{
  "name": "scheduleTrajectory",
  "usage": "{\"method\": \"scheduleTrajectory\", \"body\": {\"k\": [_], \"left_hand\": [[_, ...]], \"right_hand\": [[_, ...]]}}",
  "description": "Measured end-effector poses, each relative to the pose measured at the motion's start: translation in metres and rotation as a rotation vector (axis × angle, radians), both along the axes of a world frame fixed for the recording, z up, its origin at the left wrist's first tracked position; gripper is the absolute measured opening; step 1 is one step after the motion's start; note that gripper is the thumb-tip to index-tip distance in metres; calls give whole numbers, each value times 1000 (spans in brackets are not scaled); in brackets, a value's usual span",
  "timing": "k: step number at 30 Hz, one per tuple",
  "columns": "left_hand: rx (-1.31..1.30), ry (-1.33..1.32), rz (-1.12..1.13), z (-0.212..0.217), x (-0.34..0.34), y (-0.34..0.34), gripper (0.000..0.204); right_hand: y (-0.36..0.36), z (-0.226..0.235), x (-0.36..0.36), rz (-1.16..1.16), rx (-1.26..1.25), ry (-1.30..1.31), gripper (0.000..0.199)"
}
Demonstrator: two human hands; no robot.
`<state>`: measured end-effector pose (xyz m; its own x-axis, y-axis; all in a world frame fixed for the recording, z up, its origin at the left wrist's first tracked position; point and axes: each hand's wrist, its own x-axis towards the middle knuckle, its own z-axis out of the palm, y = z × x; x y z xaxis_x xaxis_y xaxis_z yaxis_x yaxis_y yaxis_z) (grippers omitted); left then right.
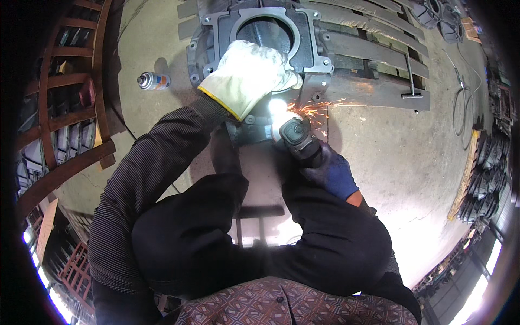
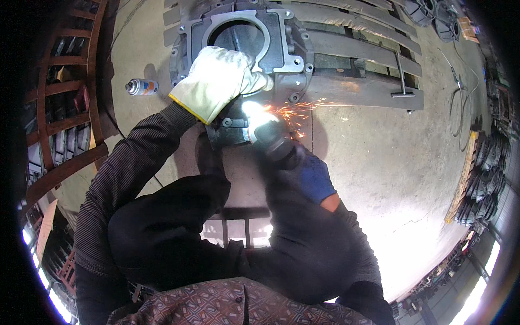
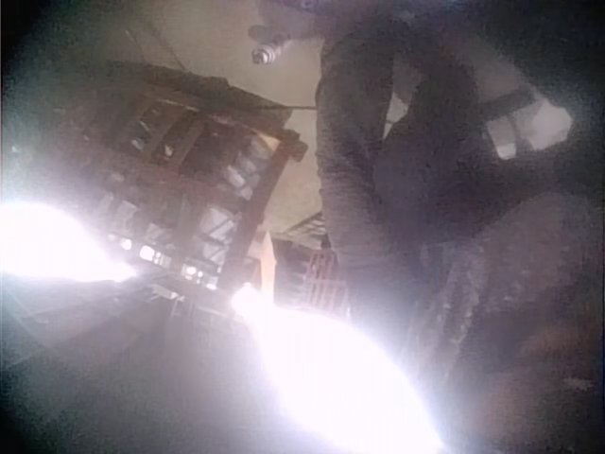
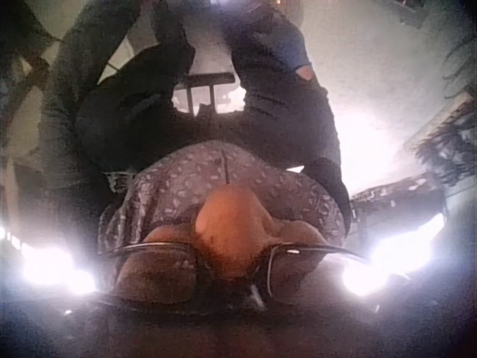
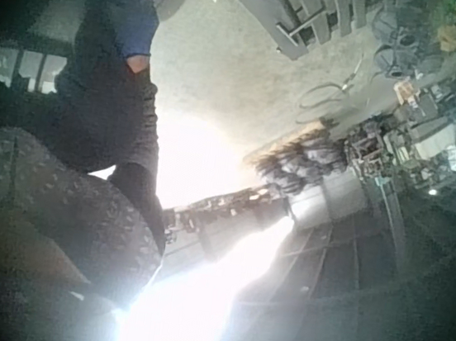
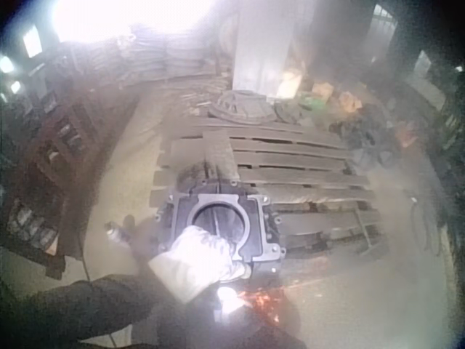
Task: The person sits on the floor and uses an angle grinder to smooth the edges of a metal housing. They rotate the part to access different sides, then place it on a nearby rack and repeat the process with another identical part.
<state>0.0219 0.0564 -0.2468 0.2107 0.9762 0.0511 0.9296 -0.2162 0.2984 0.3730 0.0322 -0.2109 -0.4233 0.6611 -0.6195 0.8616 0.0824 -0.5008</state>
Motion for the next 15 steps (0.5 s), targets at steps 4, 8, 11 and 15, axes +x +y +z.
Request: {"method": "scheduleTrajectory", "body": {"k": [4, 8, 11, 15], "left_hand": [[-91, 43, -32, 32, 15, 19, 31], [-392, 131, -35, 74, 41, 59, 30], [-686, 207, 30, 91, 52, 76, 33], [-405, 210, -79, 85, 41, 60, 32]], "right_hand": [[-2, 15, -4, -63, 8, 50, 82], [-2, 22, -4, -108, -32, 79, 79], [1, 17, -2, -96, -72, 91, 78], [2, 5, 0, -79, -55, 40, 79]]}}
